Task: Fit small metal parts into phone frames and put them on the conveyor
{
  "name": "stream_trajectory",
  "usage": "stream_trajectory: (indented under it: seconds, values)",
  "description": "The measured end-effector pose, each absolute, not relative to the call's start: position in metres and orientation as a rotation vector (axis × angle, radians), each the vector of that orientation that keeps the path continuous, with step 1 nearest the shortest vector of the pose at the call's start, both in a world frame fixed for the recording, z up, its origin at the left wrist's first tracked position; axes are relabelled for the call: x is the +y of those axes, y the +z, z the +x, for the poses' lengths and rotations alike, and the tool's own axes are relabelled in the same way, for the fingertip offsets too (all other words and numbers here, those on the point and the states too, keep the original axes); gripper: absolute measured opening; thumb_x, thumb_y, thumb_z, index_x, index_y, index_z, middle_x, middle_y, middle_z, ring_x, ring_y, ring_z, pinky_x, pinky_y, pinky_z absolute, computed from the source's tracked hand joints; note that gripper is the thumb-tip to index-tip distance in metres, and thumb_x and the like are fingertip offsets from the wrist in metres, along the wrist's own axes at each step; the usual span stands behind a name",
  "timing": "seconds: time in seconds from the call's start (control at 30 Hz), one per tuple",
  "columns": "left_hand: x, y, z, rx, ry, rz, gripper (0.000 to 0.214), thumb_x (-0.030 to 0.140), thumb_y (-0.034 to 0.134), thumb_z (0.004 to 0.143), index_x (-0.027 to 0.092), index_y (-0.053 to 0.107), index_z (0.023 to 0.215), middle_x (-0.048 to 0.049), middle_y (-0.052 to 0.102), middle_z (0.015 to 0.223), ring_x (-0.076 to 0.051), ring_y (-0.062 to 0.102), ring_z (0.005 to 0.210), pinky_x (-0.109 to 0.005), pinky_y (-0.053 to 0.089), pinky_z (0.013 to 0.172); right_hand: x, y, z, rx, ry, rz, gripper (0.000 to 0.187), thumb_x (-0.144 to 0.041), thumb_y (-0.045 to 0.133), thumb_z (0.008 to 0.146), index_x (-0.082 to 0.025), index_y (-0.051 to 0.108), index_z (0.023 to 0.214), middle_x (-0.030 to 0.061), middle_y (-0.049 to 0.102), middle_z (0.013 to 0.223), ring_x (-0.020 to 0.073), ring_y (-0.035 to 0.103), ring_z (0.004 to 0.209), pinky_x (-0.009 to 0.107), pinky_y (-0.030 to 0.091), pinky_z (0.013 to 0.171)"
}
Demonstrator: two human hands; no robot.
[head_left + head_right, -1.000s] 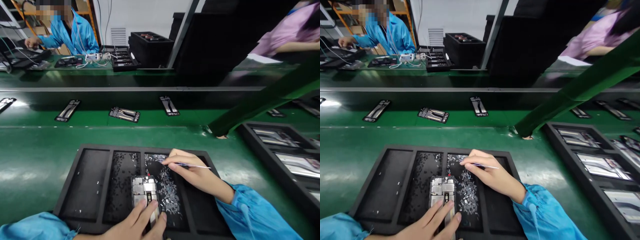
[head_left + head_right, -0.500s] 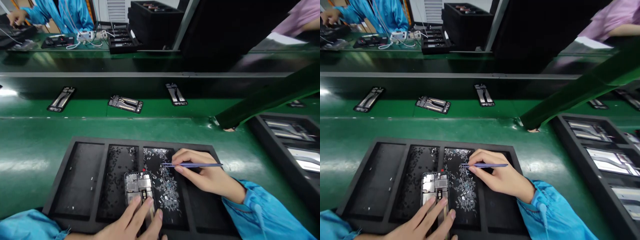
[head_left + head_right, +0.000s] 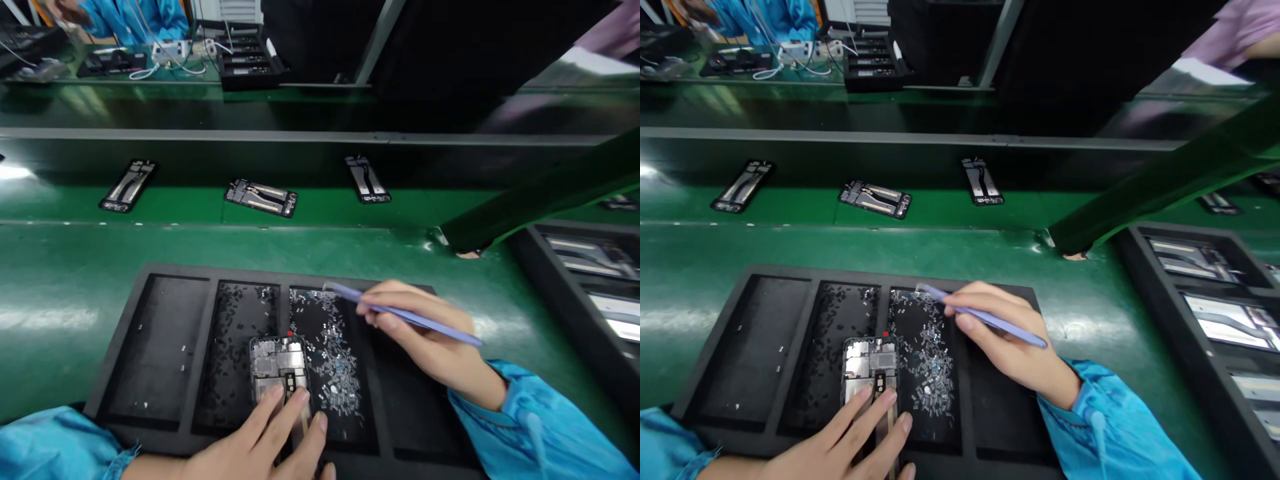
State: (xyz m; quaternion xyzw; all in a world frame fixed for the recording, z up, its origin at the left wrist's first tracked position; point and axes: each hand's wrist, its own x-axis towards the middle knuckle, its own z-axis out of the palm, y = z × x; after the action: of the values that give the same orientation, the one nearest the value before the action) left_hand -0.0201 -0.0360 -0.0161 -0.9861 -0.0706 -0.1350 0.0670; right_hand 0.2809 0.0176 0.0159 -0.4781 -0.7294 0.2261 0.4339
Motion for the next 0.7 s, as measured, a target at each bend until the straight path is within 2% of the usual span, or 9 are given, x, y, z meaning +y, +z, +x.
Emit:
stream_trajectory:
  seconds: [0.1,0.23,0.27,0.4,0.47,0.57,0.7]
  values:
    - [-0.0362,-0.017,-0.0199,-0.196,-0.39,-2.96,0.039,0.034,0.055,0.104,0.027,0.056,0.142,-0.008,0.06,0.143,-0.027,0.069,0.115,-0.045,0.058,0.097,0.0138,0.0119,0.2771,-1.84,0.252,-1.244,0.031,-0.017,0.062,0.095,-0.023,0.069,0.125,0.0091,0.073,0.105,0.02,0.072,0.087,0.034,0.059,0.075]
    - [-0.0351,-0.0173,-0.0181,-0.212,-0.422,-2.956,0.037,0.031,0.054,0.103,0.028,0.058,0.141,-0.006,0.063,0.139,-0.027,0.069,0.114,-0.043,0.061,0.094,0.0116,0.0134,0.2738,-2.093,0.554,-1.238,0.008,-0.021,0.067,0.094,-0.022,0.073,0.1,0.0021,0.074,0.079,0.0134,0.069,0.065,0.022,0.055,0.059]
    - [-0.0348,-0.0168,-0.0178,-0.215,-0.426,-2.957,0.037,0.03,0.053,0.103,0.028,0.058,0.14,-0.0051,0.064,0.138,-0.027,0.069,0.114,-0.042,0.062,0.093,0.0114,0.0144,0.2743,-2.05,0.574,-1.26,0.009,-0.019,0.066,0.095,-0.022,0.072,0.1,0.0012,0.074,0.077,0.0126,0.07,0.063,0.021,0.056,0.059]
    - [-0.0342,-0.0148,-0.0176,-0.209,-0.422,-2.964,0.037,0.028,0.049,0.104,0.029,0.059,0.14,-0.0035,0.064,0.136,-0.026,0.069,0.113,-0.04,0.062,0.091,0.0098,0.0152,0.2779,-1.853,0.753,-1.312,0.025,-0.02,0.062,0.098,-0.024,0.069,0.122,0.0015,0.081,0.086,0.0146,0.076,0.067,0.023,0.062,0.064]
    - [-0.0341,-0.0147,-0.0177,-0.215,-0.423,-2.965,0.037,0.028,0.049,0.104,0.029,0.059,0.141,-0.004,0.064,0.137,-0.026,0.07,0.112,-0.04,0.062,0.091,0.009,0.0139,0.2784,-1.765,0.857,-1.283,0.022,-0.023,0.058,0.101,-0.024,0.07,0.119,0.0028,0.081,0.086,0.015,0.076,0.065,0.023,0.061,0.059]
    - [-0.0336,-0.0159,-0.0179,-0.208,-0.407,-2.961,0.038,0.03,0.052,0.104,0.028,0.057,0.142,-0.0053,0.062,0.14,-0.026,0.069,0.113,-0.042,0.059,0.095,0.0096,0.0125,0.2777,-1.697,0.741,-1.317,0.02,-0.026,0.056,0.102,-0.024,0.075,0.107,0.0011,0.075,0.073,0.0126,0.069,0.057,0.022,0.056,0.052]
    - [-0.0337,-0.0175,-0.0181,-0.196,-0.399,-2.96,0.038,0.033,0.054,0.104,0.028,0.057,0.141,-0.0063,0.061,0.14,-0.026,0.068,0.114,-0.045,0.055,0.102,0.0126,0.0114,0.2768,-1.814,0.505,-1.353,0.016,-0.025,0.061,0.099,-0.023,0.077,0.101,0.0018,0.072,0.077,0.0134,0.068,0.063,0.024,0.055,0.057]
